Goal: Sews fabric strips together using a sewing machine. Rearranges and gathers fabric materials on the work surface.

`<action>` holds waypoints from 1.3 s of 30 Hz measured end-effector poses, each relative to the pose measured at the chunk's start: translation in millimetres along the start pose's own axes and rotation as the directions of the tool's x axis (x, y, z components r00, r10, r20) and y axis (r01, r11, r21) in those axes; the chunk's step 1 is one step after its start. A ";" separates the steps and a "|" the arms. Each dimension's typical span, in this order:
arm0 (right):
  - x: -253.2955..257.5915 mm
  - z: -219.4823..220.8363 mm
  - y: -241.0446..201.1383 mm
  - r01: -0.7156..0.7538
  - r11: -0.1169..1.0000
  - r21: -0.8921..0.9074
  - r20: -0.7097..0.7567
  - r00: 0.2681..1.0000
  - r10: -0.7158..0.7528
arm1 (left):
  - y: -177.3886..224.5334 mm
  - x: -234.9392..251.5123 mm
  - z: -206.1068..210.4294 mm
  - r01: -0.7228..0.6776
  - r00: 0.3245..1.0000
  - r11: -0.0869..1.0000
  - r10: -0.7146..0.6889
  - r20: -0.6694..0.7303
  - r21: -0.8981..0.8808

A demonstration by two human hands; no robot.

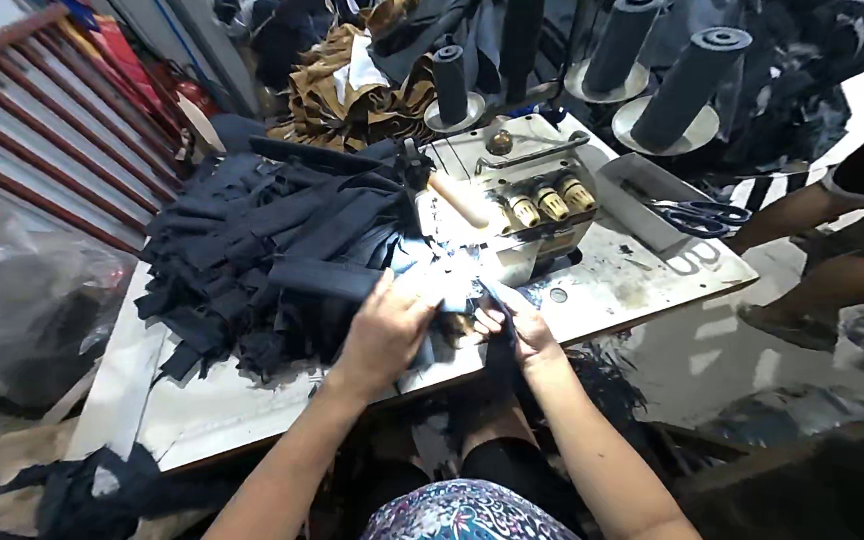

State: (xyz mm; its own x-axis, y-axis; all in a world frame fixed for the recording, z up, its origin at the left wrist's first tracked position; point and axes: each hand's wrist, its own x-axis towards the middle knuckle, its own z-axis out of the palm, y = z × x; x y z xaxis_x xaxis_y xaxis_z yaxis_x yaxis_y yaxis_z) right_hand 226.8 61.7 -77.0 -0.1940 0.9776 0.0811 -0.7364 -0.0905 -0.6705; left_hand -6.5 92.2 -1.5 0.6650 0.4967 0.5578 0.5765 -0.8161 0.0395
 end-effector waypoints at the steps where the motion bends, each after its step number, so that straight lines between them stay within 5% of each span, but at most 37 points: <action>1: -0.8 -4.8 -0.5 -0.001 0.999 0.046 -0.004 1.000 0.001 | 3.2 -4.0 11.9 -0.024 0.999 0.999 0.025 0.031 -0.041; 6: -0.5 -9.2 -11.6 0.078 0.979 0.190 -0.022 0.997 -0.075 | 3.7 -11.9 13.7 0.030 0.994 0.999 -0.027 0.105 -0.027; 16: 10.6 16.1 -7.3 0.178 0.968 0.178 -0.211 0.967 -0.140 | 10.3 11.4 21.7 0.152 0.981 0.988 -0.152 0.117 0.008; 24: 2.1 23.9 -2.4 0.097 0.972 -0.214 -0.196 0.970 -0.140 | -38.3 35.6 8.4 0.154 0.925 0.979 -0.094 0.369 -0.137; 27: -17.6 42.6 5.0 0.103 0.909 -0.404 -0.002 0.994 -0.113 | -8.9 25.0 -6.8 0.278 0.944 0.926 -0.212 0.254 -0.257; 31: -39.1 61.2 0.8 0.149 0.940 -0.307 0.418 0.908 -0.008 | 42.7 6.5 -36.8 0.286 0.955 0.797 -0.284 0.086 -0.532; 33: -39.6 58.4 -11.3 0.188 0.961 -0.203 0.555 0.830 -0.045 | 27.0 5.4 -61.7 0.248 0.960 0.855 -0.281 -0.006 -0.455; 35: -35.6 42.9 -22.3 0.218 0.973 -0.080 0.570 0.811 -0.135 | -10.7 8.4 -87.9 0.284 0.942 0.942 -0.308 -0.129 -0.178; 37: -26.4 18.9 -25.9 0.238 0.971 0.016 0.473 0.854 -0.217 | -47.6 10.6 -98.9 0.376 0.915 0.921 -0.351 -0.201 0.101; 39: -16.7 1.2 -18.5 0.185 0.982 0.043 0.261 0.947 -0.190 | -47.7 13.3 -84.3 0.377 0.922 0.908 -0.350 -0.165 0.182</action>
State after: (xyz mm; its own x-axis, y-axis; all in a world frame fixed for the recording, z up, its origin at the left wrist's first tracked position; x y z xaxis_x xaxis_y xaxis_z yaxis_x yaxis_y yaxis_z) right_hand 242.9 46.8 -65.1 -0.2127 0.8932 0.3962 -0.7868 0.0839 -0.6115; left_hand -65.1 112.8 73.9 0.3327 0.6950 0.6374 0.8608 -0.4998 0.0956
